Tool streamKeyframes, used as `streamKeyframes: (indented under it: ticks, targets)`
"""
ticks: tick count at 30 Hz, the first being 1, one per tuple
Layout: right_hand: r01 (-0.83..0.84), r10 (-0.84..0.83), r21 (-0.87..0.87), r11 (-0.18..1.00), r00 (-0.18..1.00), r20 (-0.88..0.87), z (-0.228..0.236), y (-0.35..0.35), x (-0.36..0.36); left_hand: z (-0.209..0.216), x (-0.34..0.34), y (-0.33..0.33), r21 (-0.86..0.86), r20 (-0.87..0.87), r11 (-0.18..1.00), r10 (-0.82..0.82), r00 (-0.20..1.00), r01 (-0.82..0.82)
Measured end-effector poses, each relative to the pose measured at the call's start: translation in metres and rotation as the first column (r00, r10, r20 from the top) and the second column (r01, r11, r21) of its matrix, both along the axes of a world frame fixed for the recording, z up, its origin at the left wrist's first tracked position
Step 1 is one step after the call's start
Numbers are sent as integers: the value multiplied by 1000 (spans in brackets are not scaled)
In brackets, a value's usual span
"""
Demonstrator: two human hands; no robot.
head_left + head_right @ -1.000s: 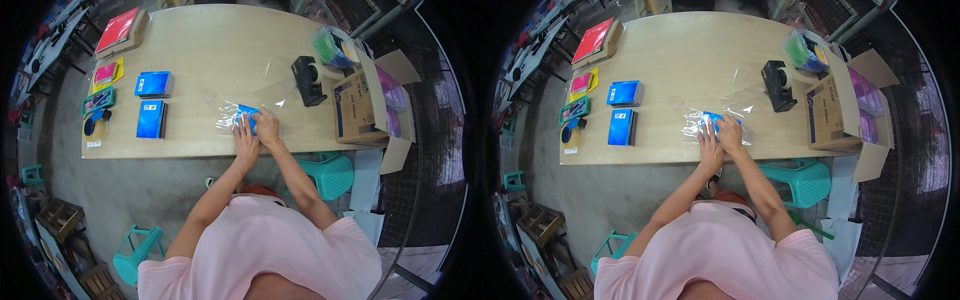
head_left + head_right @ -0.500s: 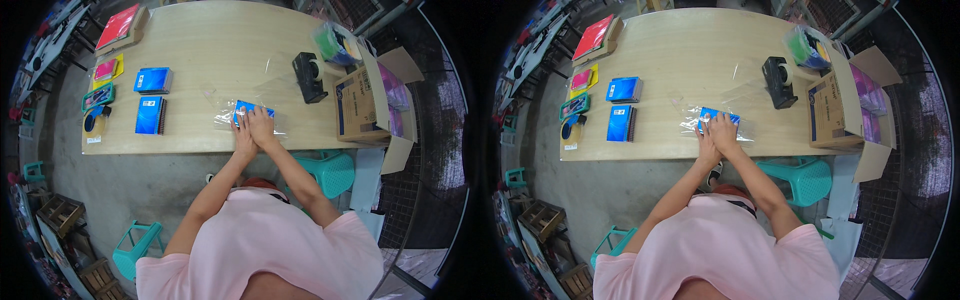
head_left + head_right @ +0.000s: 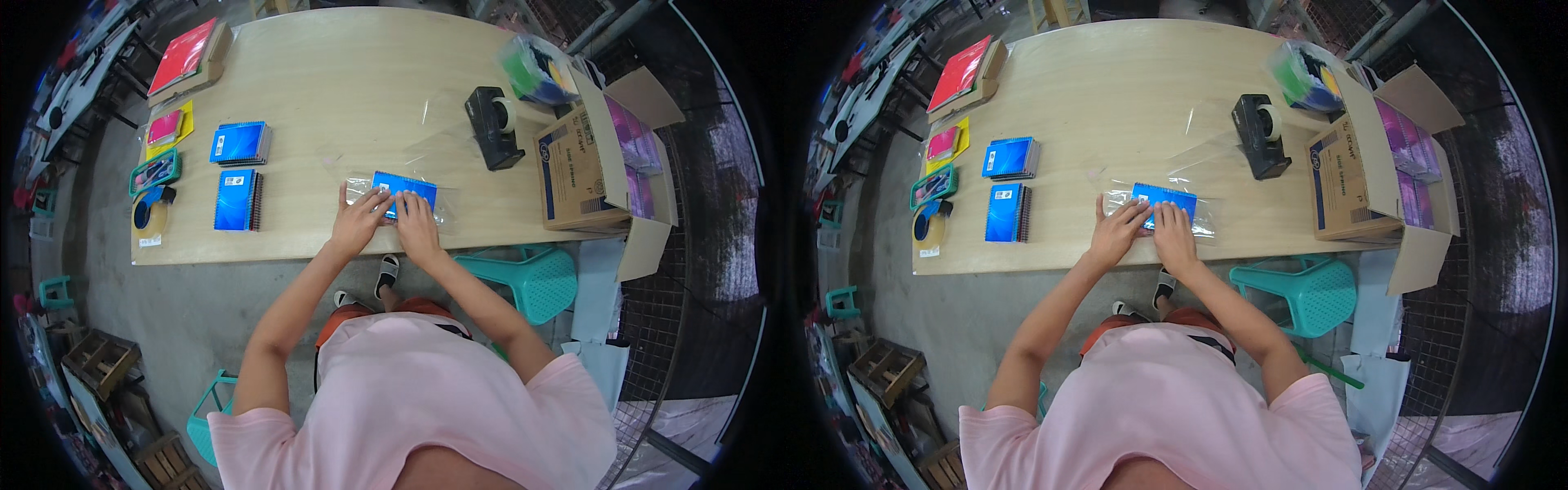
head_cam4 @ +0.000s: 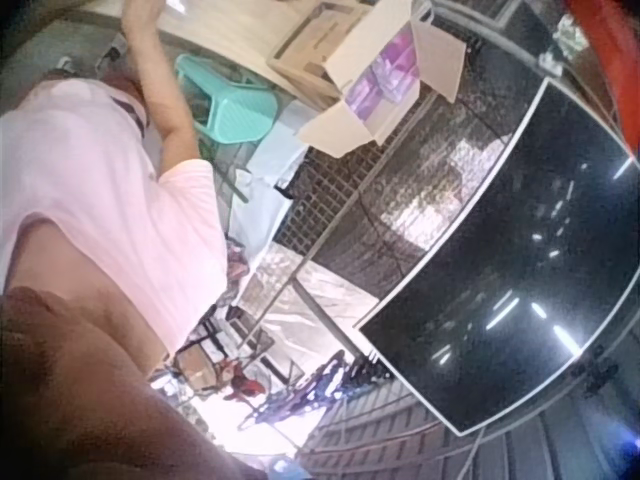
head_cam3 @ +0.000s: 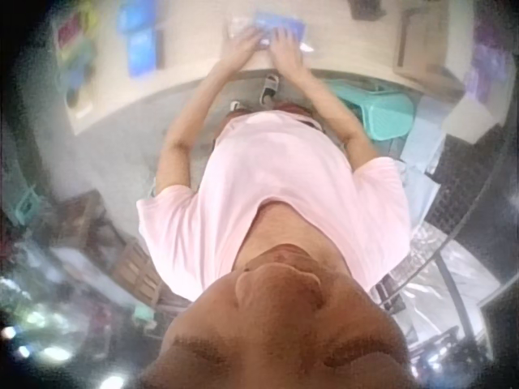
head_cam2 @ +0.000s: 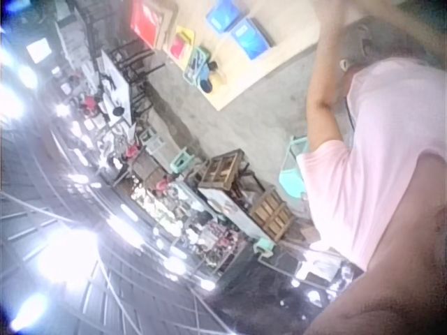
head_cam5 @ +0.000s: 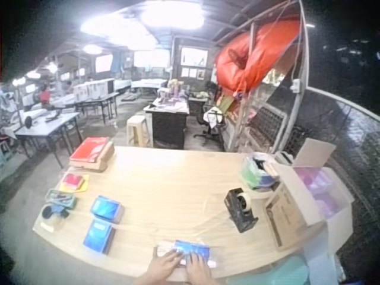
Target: The person wraps spiral-bound notebooks in clear plastic bags at a wooden table. They place each notebook into a bag, smooth the plastic, and fold the edges to seal it before moving to the next item.
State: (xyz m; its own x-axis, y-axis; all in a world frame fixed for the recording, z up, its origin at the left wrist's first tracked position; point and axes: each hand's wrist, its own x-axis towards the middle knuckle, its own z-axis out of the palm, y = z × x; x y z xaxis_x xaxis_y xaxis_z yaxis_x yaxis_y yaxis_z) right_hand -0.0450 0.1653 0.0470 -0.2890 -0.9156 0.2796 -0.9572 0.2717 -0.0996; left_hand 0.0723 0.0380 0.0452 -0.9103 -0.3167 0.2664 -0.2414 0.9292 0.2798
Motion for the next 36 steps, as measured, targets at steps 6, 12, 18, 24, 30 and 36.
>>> streamKeyframes:
  ticks: [6, 12, 18, 24, 30, 36]
  targets:
    - [121, -96, -43, 992, 922, 376, 26, 68, -64, -10, 1, 10, -60, -25, 993, 101, 995, -102]
    - [723, -513, -115, 681, 584, 630, 16, 72, -312, -1, -9, 13, -35, -64, 996, 76, 995, -79]
    - [649, -334, 348, 676, -151, 930, 27, 31, -334, 0, -5, 13, -17, -60, 994, 108, 992, -109]
    - [761, -407, 270, 590, -9, 913, 22, 75, -284, -2, -2, 12, -15, -63, 992, 122, 991, -123]
    - [794, 408, 400, 458, -587, 699, -9, 65, -235, 3, 1, 8, -5, -67, 997, 82, 994, -82]
    - [432, 12, 47, 901, -132, 991, 42, 22, -107, -3, 3, 6, 8, -81, 997, 79, 994, -79]
